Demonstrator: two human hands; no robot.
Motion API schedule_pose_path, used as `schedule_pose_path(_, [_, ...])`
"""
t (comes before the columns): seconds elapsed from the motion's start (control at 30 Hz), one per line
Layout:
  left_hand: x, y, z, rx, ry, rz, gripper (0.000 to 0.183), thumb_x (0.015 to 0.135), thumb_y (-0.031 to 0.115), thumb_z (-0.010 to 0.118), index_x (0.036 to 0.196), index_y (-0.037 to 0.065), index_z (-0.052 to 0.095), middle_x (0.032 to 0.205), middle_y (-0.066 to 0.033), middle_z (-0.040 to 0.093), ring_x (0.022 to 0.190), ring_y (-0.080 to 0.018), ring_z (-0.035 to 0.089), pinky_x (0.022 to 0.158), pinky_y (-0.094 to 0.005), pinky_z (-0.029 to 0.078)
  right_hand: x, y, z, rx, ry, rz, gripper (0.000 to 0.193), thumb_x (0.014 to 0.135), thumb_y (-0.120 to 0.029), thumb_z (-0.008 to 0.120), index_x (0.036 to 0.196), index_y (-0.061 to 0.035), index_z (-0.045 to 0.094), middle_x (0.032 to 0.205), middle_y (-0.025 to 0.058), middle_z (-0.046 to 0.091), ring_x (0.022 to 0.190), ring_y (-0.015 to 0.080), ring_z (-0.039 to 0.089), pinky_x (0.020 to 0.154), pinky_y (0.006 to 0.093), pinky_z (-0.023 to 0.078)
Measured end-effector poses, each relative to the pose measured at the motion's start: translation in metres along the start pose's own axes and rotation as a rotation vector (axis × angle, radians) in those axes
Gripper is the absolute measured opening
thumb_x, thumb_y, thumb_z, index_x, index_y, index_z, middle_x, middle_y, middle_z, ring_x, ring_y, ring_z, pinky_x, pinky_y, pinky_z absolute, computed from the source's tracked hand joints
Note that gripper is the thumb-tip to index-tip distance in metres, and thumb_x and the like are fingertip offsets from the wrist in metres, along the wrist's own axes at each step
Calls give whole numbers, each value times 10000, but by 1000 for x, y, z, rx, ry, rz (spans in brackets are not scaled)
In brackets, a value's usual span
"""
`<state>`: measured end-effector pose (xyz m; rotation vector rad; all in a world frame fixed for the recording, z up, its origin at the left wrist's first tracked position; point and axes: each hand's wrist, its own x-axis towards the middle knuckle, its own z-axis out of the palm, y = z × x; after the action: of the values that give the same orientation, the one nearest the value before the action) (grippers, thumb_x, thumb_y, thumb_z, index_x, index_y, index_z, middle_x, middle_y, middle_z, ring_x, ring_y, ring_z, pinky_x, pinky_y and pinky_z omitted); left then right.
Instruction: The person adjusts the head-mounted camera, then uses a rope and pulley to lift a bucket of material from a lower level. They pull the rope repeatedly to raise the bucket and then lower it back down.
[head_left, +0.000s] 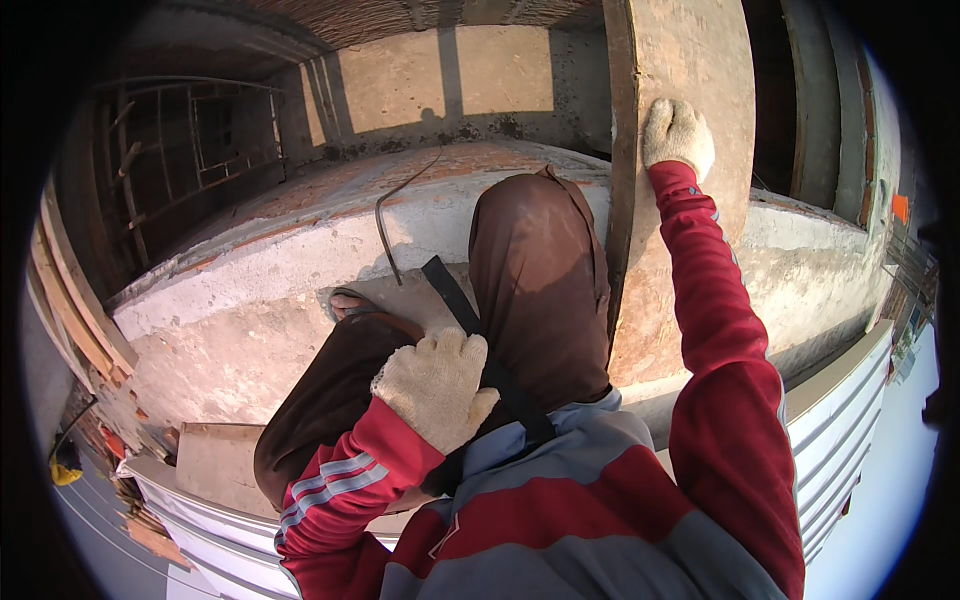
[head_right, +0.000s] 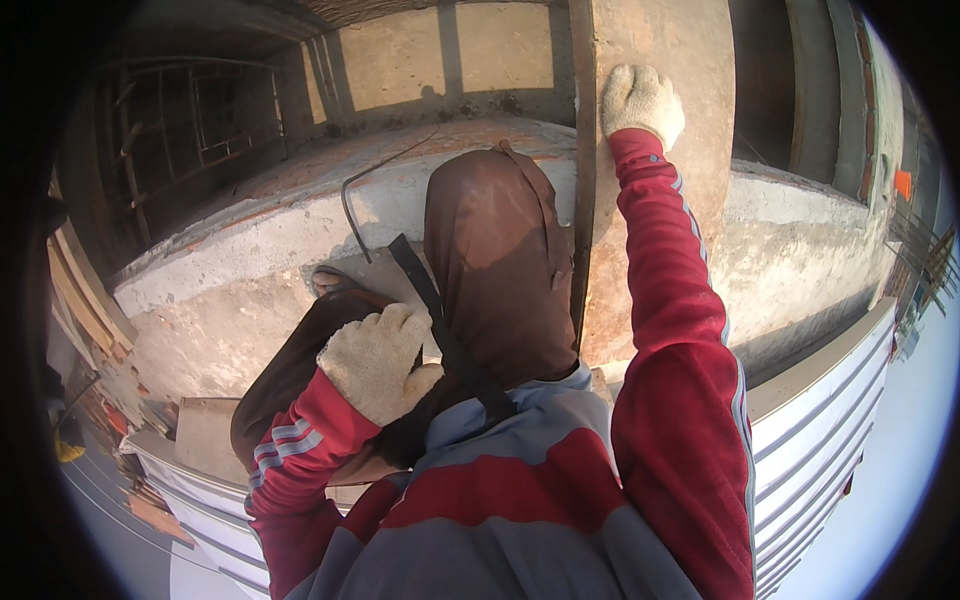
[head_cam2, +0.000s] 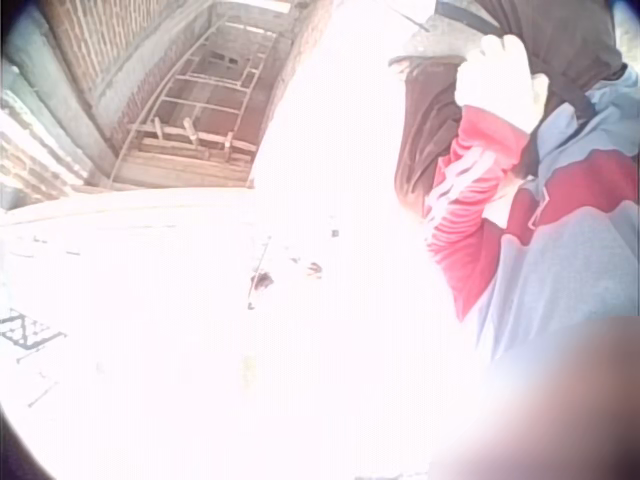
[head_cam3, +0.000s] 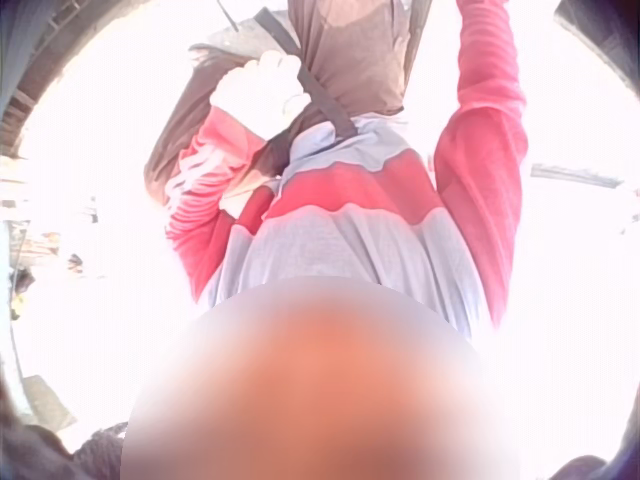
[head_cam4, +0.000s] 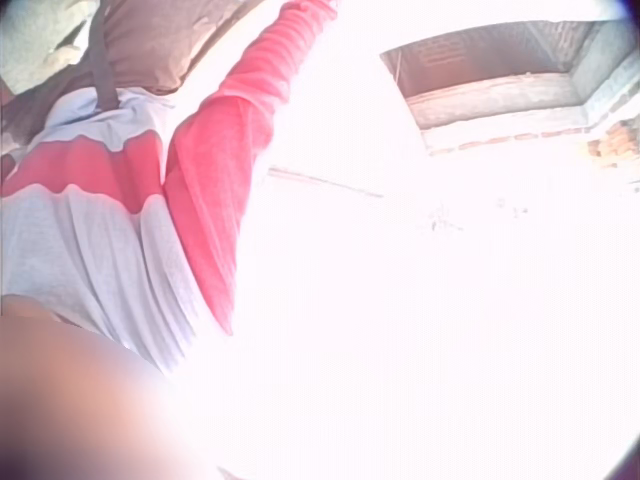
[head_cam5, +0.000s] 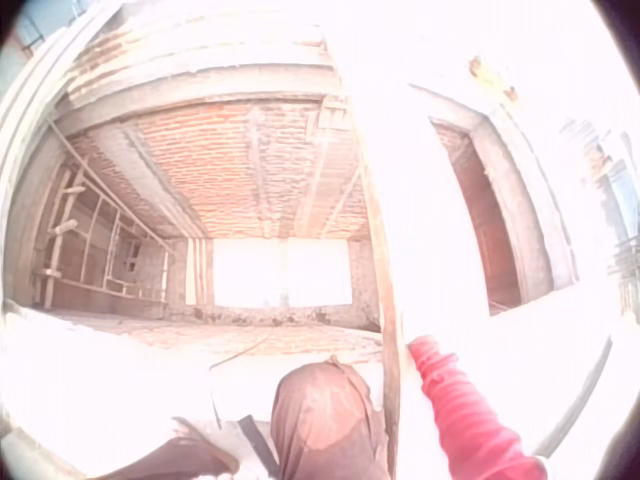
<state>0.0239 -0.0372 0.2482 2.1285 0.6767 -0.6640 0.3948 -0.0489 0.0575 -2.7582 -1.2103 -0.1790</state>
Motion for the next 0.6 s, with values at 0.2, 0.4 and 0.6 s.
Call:
schedule_pose_path(0.2, [0,-1,1,5,23,12,451,748,324,695,1071,48,543,950,-113,568,818,-294,621,682,-414,502,0,0,-2,2,-32,-2,372,899,-402,463,929,-103,683,953,191,649,910,391,604,813,477,471])
schedule_pose_path(0.4, [-1,0,1,17,24,6,451,743,325,698,1068,51,546,947,-109,563,819,-290,616,681,-413,498,0,0,-3,5,-27,-9,373,899,-404,463,927,-103,681,945,191,647,903,391,604,808,476,471])
schedule_pose_path(0.6, [0,0,0,23,19,4,449,740,324,700,1061,51,545,933,-109,562,801,-288,616,670,-411,499,1,0,-1,-8,-4,-6,341,873,-401,495,875,-123,694,899,170,658,863,381,617,787,472,483])
